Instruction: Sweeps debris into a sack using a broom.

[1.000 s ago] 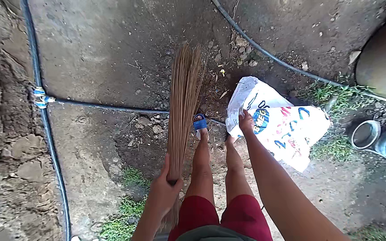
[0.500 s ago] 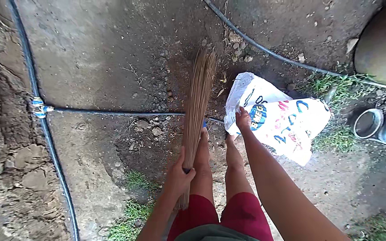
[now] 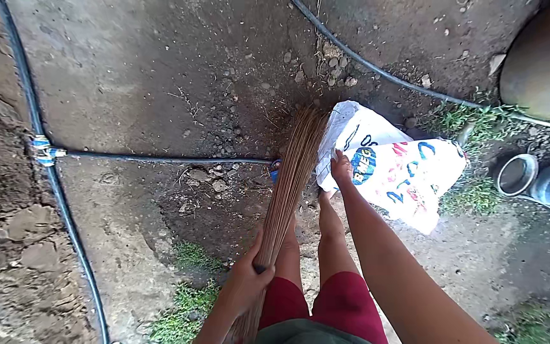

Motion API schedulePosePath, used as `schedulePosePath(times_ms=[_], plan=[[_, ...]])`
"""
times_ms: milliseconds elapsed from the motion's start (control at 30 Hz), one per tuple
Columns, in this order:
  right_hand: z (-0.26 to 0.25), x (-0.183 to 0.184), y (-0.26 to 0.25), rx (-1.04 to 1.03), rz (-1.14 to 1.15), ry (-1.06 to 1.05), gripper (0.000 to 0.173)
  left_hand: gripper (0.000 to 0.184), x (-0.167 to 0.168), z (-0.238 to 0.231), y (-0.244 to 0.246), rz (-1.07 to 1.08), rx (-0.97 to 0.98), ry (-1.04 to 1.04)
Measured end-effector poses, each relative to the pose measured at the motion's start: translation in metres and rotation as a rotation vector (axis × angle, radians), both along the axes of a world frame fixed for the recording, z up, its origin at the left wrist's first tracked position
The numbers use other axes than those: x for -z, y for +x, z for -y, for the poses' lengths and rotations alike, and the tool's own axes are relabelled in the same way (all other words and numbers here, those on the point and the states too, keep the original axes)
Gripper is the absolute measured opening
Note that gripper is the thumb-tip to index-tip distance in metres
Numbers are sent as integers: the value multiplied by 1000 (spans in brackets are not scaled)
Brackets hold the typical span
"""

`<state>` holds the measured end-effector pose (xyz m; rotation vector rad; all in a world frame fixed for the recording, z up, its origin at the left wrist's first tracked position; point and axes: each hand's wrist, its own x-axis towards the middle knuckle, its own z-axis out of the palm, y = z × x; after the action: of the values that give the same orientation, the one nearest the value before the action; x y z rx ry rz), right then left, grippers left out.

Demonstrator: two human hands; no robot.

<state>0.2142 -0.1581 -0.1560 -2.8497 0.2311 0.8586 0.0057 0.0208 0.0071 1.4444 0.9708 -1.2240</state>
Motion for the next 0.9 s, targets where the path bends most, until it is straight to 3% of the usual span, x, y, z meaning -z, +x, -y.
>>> schedulePosePath(times_ms=[100, 167, 333, 400, 567, 733, 900], plan=[[22, 48, 10, 70, -392, 98, 46, 92, -57, -7, -42, -16, -181, 46], [23, 52, 11, 108, -445, 106, 47, 93, -77, 2, -53, -40, -300, 56], [22, 53, 6, 96, -439, 106, 46, 87, -39, 45, -31, -68, -557, -45], [24, 53, 7, 76, -442, 102, 47, 88, -38, 43, -28, -76, -513, -102], [27, 58, 4, 52, -443, 117, 46, 89, -73, 27, -50, -48, -434, -63], [26, 56, 4, 58, -457, 110, 47, 91, -16, 51, -29, -88, -389, -101], [29, 56, 2, 52, -439, 133, 46, 91, -64, 12, -47, -47, -186, -50]])
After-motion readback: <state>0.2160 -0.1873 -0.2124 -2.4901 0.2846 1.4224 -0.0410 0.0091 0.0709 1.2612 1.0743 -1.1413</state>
